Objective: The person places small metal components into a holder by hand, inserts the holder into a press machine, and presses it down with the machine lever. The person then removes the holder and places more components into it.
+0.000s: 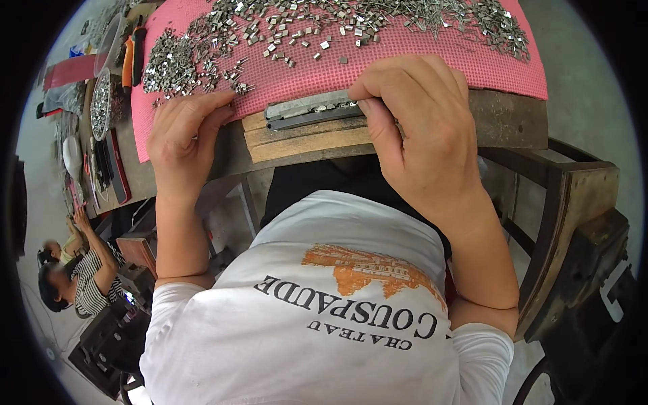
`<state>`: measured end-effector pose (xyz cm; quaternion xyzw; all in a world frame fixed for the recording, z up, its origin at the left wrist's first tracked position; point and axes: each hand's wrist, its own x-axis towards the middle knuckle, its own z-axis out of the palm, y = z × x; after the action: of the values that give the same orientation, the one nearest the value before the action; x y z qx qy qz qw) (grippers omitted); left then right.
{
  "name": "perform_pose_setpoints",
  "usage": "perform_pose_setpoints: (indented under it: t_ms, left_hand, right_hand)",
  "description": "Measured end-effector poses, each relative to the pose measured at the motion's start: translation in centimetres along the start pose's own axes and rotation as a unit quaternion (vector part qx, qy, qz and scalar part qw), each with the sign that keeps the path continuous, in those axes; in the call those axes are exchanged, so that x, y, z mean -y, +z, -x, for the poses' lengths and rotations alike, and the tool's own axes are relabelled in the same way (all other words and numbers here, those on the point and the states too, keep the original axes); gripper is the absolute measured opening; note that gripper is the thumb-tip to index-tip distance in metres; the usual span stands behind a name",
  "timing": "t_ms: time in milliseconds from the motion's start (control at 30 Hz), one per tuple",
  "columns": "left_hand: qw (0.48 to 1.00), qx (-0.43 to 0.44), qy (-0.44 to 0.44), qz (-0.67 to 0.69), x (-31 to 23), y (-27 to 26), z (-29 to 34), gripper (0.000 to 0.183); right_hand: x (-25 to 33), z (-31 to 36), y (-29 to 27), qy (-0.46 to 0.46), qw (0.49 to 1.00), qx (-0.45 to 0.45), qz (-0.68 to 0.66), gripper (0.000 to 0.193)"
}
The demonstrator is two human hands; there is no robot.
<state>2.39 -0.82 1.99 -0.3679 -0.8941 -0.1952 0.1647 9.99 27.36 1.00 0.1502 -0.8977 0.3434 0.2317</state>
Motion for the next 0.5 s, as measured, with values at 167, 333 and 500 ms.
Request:
perform_pose_setpoints:
  t_ms: [167, 333, 500]
  left_hand:
    - [1.000, 0.013, -0.010, 0.007, 0.34, -0.22, -0.13, 0.022]
    - [0.999, 0.015, -0.031, -0.037, 0.48, -0.63, 0.01, 0.017]
    - [0.998, 0.013, -0.036, -0.045, 0.34, -0.53, -0.07, 0.012]
  right_hand:
    - [-0.09, 0.00, 0.23, -0.011, 1.000, -0.004, 0.013, 0.018]
    - [-0.09, 0.17, 0.42, -0.029, 0.999, -0.016, 0.042, 0.019]
    - [0.16, 0.17, -0.11, -0.039, 0.999, -0.004, 0.037, 0.020]
